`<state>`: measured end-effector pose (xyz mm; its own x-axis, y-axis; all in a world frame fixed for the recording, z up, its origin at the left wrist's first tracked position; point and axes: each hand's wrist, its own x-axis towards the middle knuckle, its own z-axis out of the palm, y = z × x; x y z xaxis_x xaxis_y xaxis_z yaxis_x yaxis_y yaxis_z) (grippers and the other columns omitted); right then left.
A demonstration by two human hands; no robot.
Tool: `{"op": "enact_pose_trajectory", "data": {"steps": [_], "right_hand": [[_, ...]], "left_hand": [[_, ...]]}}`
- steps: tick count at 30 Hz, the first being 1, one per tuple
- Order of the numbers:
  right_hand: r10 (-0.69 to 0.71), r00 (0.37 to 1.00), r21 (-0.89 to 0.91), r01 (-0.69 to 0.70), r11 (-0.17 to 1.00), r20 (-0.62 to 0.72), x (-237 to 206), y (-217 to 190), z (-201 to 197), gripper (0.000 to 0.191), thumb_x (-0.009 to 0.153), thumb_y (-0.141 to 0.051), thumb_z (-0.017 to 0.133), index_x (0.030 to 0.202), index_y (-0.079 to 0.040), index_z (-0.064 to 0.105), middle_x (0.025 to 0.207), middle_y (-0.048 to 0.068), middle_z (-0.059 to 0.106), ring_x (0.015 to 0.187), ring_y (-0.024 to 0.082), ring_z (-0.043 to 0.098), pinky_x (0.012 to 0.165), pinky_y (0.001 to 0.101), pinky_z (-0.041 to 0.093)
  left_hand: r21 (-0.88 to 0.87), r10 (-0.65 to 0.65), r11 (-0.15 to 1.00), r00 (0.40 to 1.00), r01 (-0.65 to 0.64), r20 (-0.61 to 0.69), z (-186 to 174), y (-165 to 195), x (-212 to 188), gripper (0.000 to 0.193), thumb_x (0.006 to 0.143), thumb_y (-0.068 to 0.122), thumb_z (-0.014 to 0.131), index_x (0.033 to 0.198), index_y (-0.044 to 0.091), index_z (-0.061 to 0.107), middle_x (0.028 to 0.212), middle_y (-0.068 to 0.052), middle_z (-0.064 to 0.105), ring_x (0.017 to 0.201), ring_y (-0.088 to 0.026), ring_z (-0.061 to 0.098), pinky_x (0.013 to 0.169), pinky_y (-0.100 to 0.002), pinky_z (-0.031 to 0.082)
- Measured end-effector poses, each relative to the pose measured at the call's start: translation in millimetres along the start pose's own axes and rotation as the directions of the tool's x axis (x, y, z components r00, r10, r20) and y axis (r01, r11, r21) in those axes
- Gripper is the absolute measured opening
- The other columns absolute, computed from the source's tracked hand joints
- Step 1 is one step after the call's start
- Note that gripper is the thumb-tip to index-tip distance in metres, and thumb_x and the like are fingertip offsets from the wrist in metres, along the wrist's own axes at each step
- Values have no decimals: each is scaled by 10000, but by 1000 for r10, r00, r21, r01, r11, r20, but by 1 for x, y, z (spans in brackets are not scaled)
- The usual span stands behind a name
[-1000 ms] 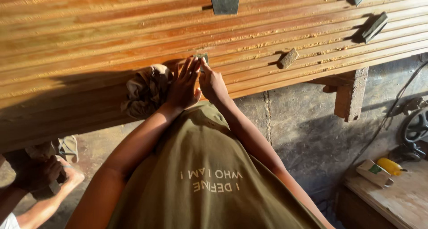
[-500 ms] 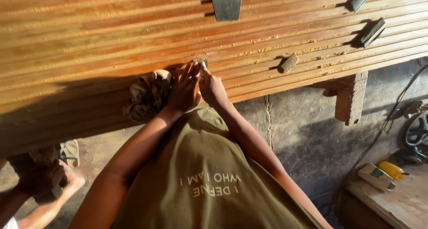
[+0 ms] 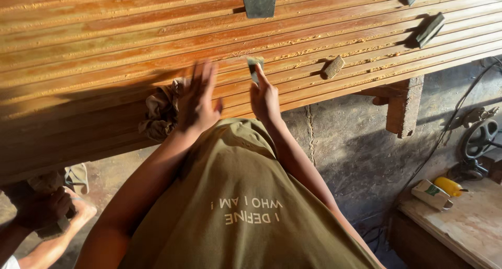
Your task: The person sands a wooden workbench surface using a sanding block and wipes away dust with a cloth. The person repeatedly moves the sanding block along the wood grain and uses the cloth to clean the surface.
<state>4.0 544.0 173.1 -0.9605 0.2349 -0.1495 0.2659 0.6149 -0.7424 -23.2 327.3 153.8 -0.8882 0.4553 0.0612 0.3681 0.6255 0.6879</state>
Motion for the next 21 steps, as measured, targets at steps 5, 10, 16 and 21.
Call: {"op": "enact_pose_trajectory", "data": {"steps": [5,10,16,21], "right_hand": [[357,923,92,-372,924,144,-39,28,-39,567,973,-126,520,1537,-107,479,561,67,536,418,105,497,409,321,439],[352,917,127,-378,917,187,-49,51,-45,571,955,-127,537,1522,-108,472,590,45,537,436,90,502,436,310,451],[238,957,54,-250,967,167,-52,79,-74,584,948,-106,565,1527,-104,491,639,56,552,570,77,481,533,278,460],[398,908,43,-406,913,130,-47,106,-127,586,953,-106,577,1534,-131,502,613,63,573,488,85,488,478,298,450]], "left_hand": [[214,-232,950,973,226,1,-69,-20,-65,1151,705,606,833,1610,132,302,1640,-327,200,1521,-516,185,1128,-794,117],[213,-264,938,962,274,-75,-65,-25,-84,782,877,461,814,1548,164,545,1501,-299,507,1372,-487,447,1173,-607,371],[-36,-322,931,774,362,-545,11,-33,12,499,1014,63,650,1491,-3,521,1425,-317,561,1366,-453,564,1161,-481,459],[-452,-381,875,821,173,-424,108,50,128,595,945,3,599,1508,-67,418,1314,-234,640,1148,-324,666,901,-377,570]]}}
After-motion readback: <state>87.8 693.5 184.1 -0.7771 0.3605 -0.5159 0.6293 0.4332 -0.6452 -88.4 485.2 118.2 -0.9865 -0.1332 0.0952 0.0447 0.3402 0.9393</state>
